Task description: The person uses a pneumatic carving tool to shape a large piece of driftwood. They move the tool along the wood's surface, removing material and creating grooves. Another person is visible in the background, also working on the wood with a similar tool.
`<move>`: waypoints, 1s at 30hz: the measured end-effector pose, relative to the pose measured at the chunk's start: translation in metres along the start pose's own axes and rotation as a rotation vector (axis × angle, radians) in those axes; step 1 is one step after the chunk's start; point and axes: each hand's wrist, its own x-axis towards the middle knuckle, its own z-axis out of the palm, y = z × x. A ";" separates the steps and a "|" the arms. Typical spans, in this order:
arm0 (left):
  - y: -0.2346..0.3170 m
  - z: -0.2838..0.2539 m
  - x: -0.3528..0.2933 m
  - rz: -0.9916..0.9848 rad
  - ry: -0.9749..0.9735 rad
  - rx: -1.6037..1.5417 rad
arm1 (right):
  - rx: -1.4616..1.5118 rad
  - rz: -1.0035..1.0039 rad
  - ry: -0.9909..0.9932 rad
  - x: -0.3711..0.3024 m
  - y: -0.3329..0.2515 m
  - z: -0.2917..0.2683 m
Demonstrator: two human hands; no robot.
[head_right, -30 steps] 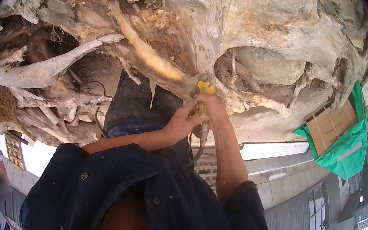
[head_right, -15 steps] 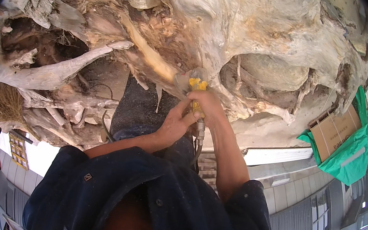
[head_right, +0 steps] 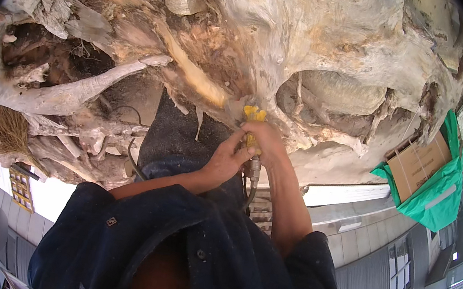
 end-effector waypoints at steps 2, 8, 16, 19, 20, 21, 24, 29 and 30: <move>0.013 -0.015 -0.004 0.080 0.078 0.250 | 0.031 -0.029 0.005 -0.003 -0.011 0.023; 0.026 -0.017 -0.020 0.117 0.075 0.173 | -0.007 -0.068 -0.077 -0.020 -0.017 0.035; 0.029 -0.007 -0.019 -0.013 0.038 0.137 | 0.009 0.022 -0.040 -0.014 -0.011 0.022; 0.032 -0.010 -0.027 0.226 0.182 0.320 | 0.039 -0.014 -0.217 -0.032 -0.036 0.041; 0.030 -0.005 -0.029 0.284 0.198 0.174 | -0.037 -0.056 -0.195 -0.041 -0.044 0.047; 0.032 -0.004 -0.031 0.236 0.159 0.119 | -0.059 -0.048 -0.177 -0.040 -0.043 0.047; 0.028 0.004 -0.018 0.147 0.065 -0.051 | -0.079 -0.084 -0.126 -0.035 -0.044 0.029; 0.018 0.001 -0.029 0.040 -0.047 -0.048 | -0.083 -0.116 -0.162 -0.041 -0.045 -0.004; 0.018 -0.005 -0.034 0.017 -0.060 -0.027 | -0.082 -0.090 -0.178 -0.045 -0.046 -0.009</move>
